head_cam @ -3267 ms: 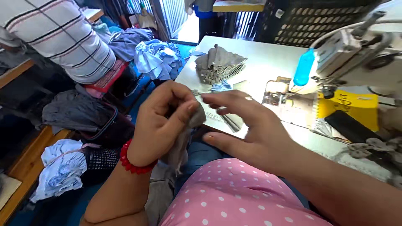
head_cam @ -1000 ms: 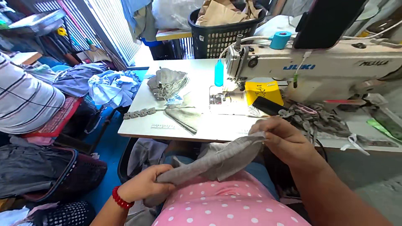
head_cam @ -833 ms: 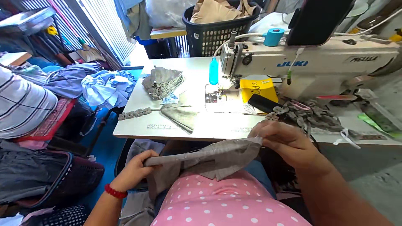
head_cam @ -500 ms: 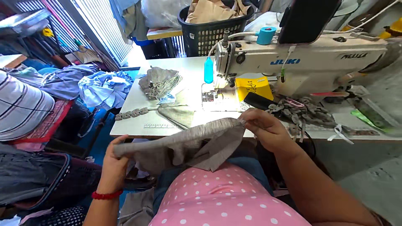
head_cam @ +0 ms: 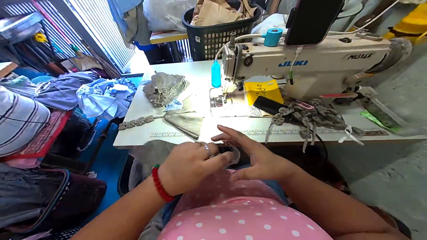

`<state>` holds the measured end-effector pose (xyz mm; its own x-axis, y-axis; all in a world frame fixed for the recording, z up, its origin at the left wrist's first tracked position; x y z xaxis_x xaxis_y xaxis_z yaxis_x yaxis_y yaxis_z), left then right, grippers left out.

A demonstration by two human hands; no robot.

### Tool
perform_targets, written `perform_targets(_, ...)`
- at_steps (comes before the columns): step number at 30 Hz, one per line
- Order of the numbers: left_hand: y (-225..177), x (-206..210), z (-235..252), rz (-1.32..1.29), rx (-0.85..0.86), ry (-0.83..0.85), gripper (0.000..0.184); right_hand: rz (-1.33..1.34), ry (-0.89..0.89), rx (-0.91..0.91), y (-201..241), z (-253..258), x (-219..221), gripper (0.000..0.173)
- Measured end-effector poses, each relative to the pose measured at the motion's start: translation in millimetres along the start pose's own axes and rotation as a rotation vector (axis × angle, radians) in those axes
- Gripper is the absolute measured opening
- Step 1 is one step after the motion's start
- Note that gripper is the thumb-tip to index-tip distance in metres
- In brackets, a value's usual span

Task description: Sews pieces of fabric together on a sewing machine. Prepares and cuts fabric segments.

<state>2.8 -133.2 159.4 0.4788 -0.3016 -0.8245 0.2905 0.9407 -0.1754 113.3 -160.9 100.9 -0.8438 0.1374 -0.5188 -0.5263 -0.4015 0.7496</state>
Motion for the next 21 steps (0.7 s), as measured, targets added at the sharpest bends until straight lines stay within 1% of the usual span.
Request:
perform_targets(1, 2, 3, 2, 0.012, 0.012, 0.004, 0.029, 0.022, -0.075, 0.001, 0, 0, -6, 0.066)
perform_targets(2, 5, 4, 2, 0.012, 0.006, -0.01, 0.027, -0.01, -0.156, 0.007, -2, -2, -14, 0.036)
perform_targets(3, 11, 3, 0, 0.004, -0.02, -0.031, 0.026, -0.101, -0.207, 0.017, -5, -5, -21, 0.019)
perform_targets(4, 19, 3, -6, -0.001, -0.071, -0.054, 0.025, -0.213, -0.243, 0.026, -7, -9, -27, 0.014)
perform_targets(7, 55, 13, -42, 0.012, -0.295, -0.066, 0.025, -0.463, -0.308, 0.035, -15, -26, -38, 0.013)
perform_targets(10, 84, 13, -93, -0.083, -0.462, -0.135, 0.022, -0.534, -0.281, -0.017, -20, -42, -35, 0.016)
perform_targets(12, 85, -5, -111, -0.166, -0.484, -0.249, 0.024, -0.524, -0.262, -0.077, -12, -48, -32, 0.017)
perform_targets(13, 83, -17, -111, -0.172, -0.462, -0.295, 0.026, -0.521, -0.265, -0.108, -5, -46, -34, 0.017)
perform_targets(14, 81, -28, -105, -0.139, -0.429, -0.32, 0.028, -0.534, -0.28, -0.132, 1, -42, -38, 0.017)
perform_targets(16, 89, -43, -80, 0.039, -0.368, -0.325, 0.029, -0.655, -0.36, -0.124, -2, -23, -55, 0.018)
perform_targets(17, 105, -44, -64, 0.14, -0.368, -0.293, 0.028, -0.758, -0.419, -0.073, -14, -10, -65, 0.017)
perform_targets(18, 130, -37, -49, 0.203, -0.421, -0.229, 0.026, -0.85, -0.449, 0.025, -33, 2, -74, 0.015)
perform_targets(19, 163, -25, -37, 0.216, -0.528, -0.144, 0.023, -0.915, -0.426, 0.173, -56, 12, -78, 0.019)
perform_targets(20, 197, -12, -29, 0.201, -0.651, -0.062, 0.022, -0.947, -0.376, 0.307, -76, 18, -76, 0.03)
perform_targets(21, 228, 1, -24, 0.191, -0.748, 0.024, 0.023, -0.964, -0.309, 0.368, -90, 23, -66, 0.04)
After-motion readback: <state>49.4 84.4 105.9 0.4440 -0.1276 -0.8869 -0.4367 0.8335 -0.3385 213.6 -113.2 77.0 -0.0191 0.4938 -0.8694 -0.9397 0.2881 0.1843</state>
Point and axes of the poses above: each hand's wrist, its own z-axis towards the middle knuckle, its own x-axis out of the palm, y = z × x, the point moved 10 cm from there along z, towards the middle knuckle, and after that the axes turned 11 degrees about -z, right-handed, at the moved point
